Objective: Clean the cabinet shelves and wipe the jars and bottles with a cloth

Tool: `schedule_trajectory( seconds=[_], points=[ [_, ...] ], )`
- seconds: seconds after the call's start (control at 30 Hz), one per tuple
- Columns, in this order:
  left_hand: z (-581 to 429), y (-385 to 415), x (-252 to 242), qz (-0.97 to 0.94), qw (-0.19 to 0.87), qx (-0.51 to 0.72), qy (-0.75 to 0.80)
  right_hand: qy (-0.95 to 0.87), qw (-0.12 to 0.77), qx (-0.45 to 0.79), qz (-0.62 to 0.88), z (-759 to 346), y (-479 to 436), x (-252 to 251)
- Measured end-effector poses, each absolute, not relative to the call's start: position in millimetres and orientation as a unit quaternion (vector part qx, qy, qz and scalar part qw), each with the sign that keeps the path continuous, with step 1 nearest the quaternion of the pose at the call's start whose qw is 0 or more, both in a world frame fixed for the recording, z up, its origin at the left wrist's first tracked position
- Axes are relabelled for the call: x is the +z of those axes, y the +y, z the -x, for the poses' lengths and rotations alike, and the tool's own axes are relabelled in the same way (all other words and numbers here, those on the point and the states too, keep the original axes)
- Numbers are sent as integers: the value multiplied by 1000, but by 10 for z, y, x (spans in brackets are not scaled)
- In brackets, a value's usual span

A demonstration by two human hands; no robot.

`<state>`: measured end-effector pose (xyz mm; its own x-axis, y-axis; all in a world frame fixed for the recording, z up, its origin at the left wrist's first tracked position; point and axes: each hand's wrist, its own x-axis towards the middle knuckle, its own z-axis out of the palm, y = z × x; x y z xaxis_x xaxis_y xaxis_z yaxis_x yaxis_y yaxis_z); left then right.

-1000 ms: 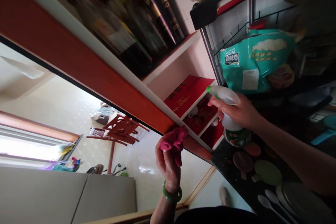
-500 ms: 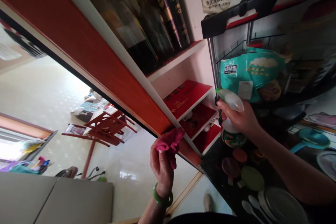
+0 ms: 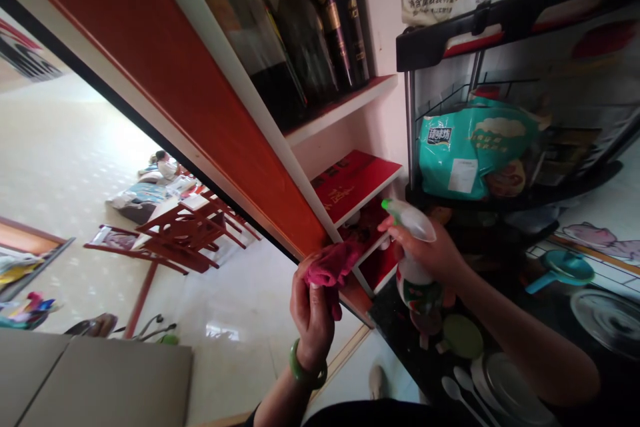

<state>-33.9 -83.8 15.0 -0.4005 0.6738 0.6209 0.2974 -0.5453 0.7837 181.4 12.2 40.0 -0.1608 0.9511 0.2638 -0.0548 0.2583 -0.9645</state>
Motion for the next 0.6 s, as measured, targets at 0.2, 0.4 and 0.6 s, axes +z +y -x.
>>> schedule_trajectory(
  seconds=[0.2,0.4,0.6],
  points=[
    [374,-849,130,-545,193,695,427,-598,582,330,442,-2035,329,452],
    [396,-829,116,-560,184,686,427,-564,583,337,478,-2065,350,489],
    [442,-803,104,-555,154,687,443,-568,591,294,492,-2062,371,413]
  ],
)
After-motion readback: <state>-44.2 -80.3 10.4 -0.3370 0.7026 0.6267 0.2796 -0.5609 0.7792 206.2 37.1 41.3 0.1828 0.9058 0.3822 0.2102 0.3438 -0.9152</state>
